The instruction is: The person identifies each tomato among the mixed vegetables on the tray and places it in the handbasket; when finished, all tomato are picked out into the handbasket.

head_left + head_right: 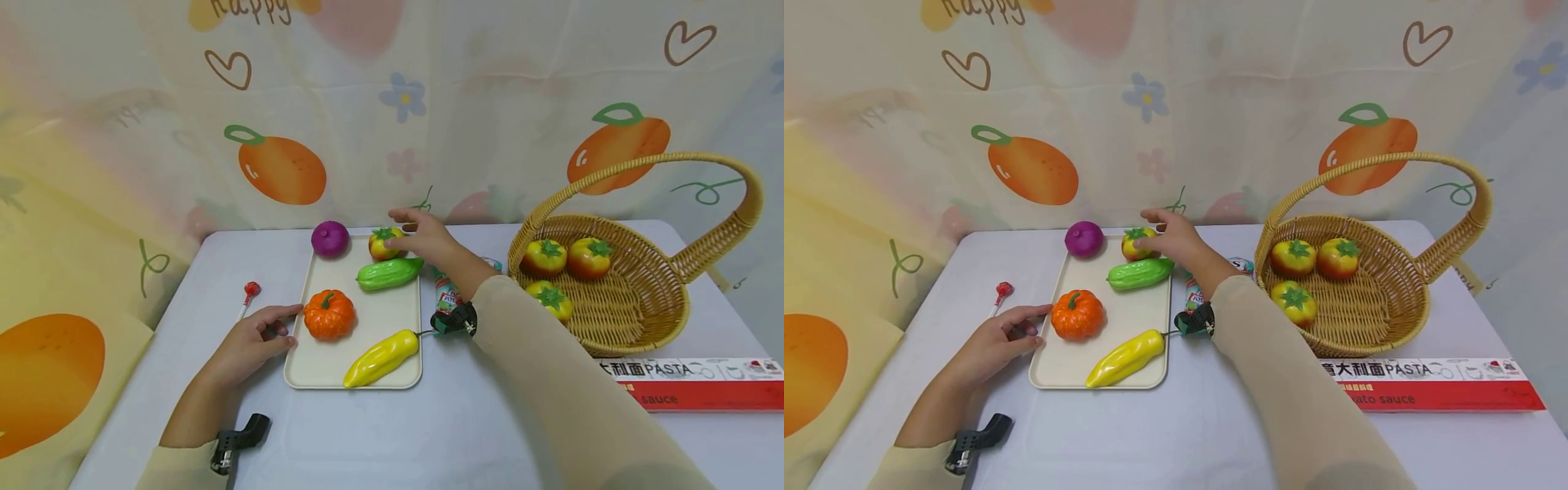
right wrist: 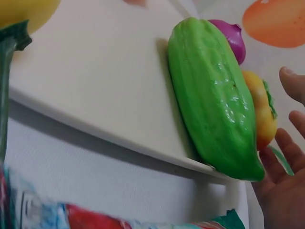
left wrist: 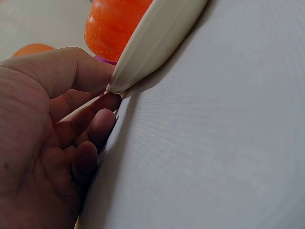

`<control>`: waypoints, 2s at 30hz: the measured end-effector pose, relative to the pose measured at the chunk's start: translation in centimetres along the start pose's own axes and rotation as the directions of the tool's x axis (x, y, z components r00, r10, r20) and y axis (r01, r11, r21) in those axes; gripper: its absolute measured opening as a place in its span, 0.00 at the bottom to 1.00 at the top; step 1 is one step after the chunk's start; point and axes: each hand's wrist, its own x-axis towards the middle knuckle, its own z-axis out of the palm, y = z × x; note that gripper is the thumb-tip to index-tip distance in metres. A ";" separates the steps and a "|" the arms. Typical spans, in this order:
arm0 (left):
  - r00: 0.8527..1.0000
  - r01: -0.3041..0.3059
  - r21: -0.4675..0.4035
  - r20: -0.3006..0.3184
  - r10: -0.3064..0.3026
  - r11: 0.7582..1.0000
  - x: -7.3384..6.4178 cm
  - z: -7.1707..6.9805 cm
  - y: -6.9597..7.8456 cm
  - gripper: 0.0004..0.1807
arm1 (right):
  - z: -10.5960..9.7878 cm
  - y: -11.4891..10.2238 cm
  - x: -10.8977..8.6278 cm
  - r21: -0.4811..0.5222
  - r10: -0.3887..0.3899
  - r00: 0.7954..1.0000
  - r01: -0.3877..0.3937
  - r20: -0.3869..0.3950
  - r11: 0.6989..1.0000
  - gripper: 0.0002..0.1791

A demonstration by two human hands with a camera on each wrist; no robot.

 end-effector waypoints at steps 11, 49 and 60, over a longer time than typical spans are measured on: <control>1.000 0.005 0.025 -0.009 -0.005 1.000 0.1 0.0 0.0 0.30 | 1.5 0.2 0.6 -0.058 0.040 0.999 -0.042 -0.023 0.997 0.37; 1.000 0.017 0.006 -0.002 -0.017 1.000 0.2 0.0 0.1 0.30 | 1.4 0.5 0.4 -0.124 0.018 0.998 -0.025 -0.063 0.992 0.34; 1.000 0.019 0.014 -0.006 -0.019 1.000 0.0 -0.1 0.2 0.30 | 1.7 0.4 0.6 -0.147 0.034 0.998 -0.041 -0.046 0.988 0.37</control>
